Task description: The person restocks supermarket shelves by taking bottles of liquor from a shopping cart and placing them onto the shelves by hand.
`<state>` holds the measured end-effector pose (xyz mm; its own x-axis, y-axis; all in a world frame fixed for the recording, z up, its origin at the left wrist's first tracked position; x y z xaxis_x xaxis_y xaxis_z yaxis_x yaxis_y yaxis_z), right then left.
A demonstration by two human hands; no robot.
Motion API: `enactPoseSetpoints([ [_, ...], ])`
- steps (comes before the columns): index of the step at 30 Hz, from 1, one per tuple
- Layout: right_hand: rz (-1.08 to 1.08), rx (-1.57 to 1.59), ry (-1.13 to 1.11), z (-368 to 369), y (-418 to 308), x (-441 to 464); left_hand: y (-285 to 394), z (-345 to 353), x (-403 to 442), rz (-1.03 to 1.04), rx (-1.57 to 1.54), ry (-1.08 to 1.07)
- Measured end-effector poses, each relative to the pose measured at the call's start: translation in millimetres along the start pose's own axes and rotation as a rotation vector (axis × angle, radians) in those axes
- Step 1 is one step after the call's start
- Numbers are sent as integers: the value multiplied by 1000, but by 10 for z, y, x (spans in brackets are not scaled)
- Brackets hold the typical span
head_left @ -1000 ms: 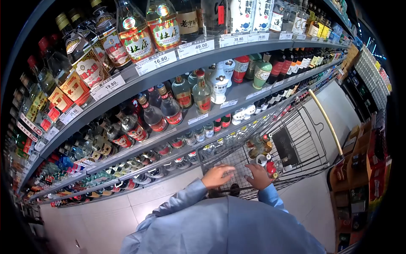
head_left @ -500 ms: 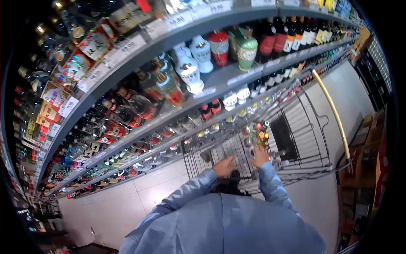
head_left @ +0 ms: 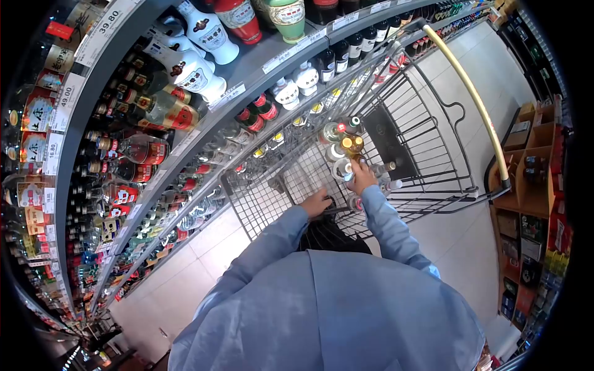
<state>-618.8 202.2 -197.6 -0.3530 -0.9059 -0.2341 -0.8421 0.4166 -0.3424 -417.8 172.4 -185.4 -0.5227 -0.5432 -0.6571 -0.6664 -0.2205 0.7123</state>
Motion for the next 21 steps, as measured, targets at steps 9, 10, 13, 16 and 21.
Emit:
enactPoseSetpoints([
  [9, 42, 107, 75, -11, -184, 206, -325, 60, 129, -4, -171, 104],
  [10, 62, 105, 60, -19, -199, 208, -381, 68, 122, -4, -221, 119],
  [13, 30, 273, 164, 250, -43, 270, -558, 50, 157, 4, -212, 147],
  [16, 85, 372, 184, 311, -17, 269, -603, -6, 57, -6, -246, 172],
  [21, 39, 343, 152, 360, -3, 336, -747, 35, -7, -11, -259, 151],
])
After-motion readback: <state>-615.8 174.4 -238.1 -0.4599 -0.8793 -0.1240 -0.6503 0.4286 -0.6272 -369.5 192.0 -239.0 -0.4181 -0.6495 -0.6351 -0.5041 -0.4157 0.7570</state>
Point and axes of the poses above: each hand's wrist, its own x-axis towards the middle knuckle, its own z-axis out of the palm, y = z × x, the point moved 1 cm from there along x, towards the middle knuckle, and after that the axes turned 11 degrees about y, right-handed, at the moved point
